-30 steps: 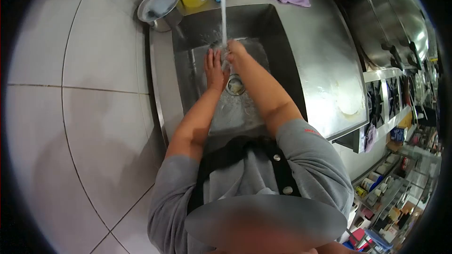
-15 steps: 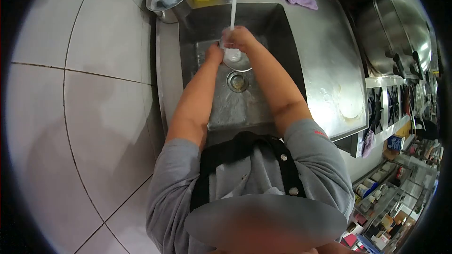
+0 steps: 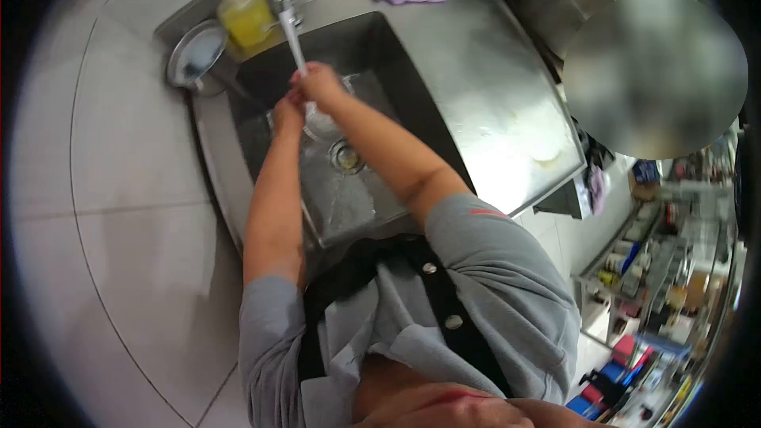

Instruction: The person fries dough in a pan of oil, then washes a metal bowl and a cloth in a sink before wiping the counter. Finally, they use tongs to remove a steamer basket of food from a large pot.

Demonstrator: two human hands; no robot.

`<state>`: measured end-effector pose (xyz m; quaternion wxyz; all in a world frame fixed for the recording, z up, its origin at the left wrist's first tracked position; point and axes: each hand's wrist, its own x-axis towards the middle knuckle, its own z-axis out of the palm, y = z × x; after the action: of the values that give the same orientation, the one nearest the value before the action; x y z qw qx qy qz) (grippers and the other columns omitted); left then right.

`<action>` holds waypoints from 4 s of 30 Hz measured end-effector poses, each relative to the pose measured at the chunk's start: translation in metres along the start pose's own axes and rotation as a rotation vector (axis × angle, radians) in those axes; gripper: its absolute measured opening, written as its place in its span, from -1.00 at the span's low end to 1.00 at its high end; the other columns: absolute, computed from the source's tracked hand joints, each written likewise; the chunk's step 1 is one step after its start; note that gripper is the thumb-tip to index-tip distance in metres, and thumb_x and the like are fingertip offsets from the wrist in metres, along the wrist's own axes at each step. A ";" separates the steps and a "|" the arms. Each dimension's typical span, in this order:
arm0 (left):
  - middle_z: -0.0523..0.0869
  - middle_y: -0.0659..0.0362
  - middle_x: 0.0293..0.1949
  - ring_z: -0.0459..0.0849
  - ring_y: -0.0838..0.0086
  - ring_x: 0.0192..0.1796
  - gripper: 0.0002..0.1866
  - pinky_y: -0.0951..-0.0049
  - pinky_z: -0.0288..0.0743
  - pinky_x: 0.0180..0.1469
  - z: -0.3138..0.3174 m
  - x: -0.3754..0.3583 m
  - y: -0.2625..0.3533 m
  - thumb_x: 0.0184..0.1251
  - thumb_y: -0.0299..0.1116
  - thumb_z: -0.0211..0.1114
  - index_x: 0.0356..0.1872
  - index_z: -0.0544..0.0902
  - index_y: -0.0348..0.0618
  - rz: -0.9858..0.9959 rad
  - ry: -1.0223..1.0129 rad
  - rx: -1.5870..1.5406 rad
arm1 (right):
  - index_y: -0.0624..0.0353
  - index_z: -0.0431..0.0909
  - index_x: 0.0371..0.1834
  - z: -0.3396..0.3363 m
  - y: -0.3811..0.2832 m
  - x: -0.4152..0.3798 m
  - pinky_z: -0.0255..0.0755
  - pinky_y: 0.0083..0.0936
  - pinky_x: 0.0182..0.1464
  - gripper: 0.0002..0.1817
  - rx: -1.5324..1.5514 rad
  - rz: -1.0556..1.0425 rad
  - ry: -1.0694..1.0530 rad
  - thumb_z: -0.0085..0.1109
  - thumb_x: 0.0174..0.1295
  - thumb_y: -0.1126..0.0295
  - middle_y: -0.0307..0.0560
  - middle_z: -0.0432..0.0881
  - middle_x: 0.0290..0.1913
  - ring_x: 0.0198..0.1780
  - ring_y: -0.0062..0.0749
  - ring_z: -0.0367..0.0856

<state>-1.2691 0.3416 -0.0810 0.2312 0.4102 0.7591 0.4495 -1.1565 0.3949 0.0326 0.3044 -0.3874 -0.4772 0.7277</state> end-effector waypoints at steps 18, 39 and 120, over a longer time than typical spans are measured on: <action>0.41 0.04 0.19 0.29 0.13 0.26 -0.61 0.19 0.18 0.27 -0.141 -0.168 0.122 0.26 -0.22 0.15 0.12 0.49 0.02 0.240 0.043 0.734 | 0.03 0.43 -0.01 -0.056 -0.006 -0.014 0.42 -0.14 -0.05 -0.70 -1.171 -0.419 0.153 -0.13 0.19 0.42 0.16 0.58 -0.16 -0.08 0.00 0.56; 0.38 -0.10 0.16 0.29 0.09 0.26 -0.40 0.05 0.22 0.23 -0.065 -0.231 0.117 0.36 -0.01 -0.01 0.20 0.26 -0.33 -0.325 0.311 -0.818 | -0.16 0.45 0.09 -0.033 -0.027 -0.104 0.37 -0.34 0.09 -0.36 -0.755 -1.040 -0.072 0.02 -0.07 0.78 0.05 0.42 0.05 0.06 -0.03 0.43; 0.53 0.06 -0.40 0.52 0.16 -0.27 -0.93 0.27 0.40 -0.24 0.001 -0.343 0.170 0.18 -0.45 0.19 -0.40 0.50 -0.20 -0.015 0.202 0.539 | 0.20 0.13 0.31 -0.384 -0.140 0.087 -0.17 -0.18 0.39 -0.13 -1.480 -0.123 0.574 -0.01 0.00 -0.16 0.04 0.14 0.36 0.42 -0.14 -0.03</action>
<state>-1.0067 0.1013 0.0608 0.0405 0.4043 0.8735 0.2683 -0.8631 0.6918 0.0449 0.1188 -0.6343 -0.7602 0.0757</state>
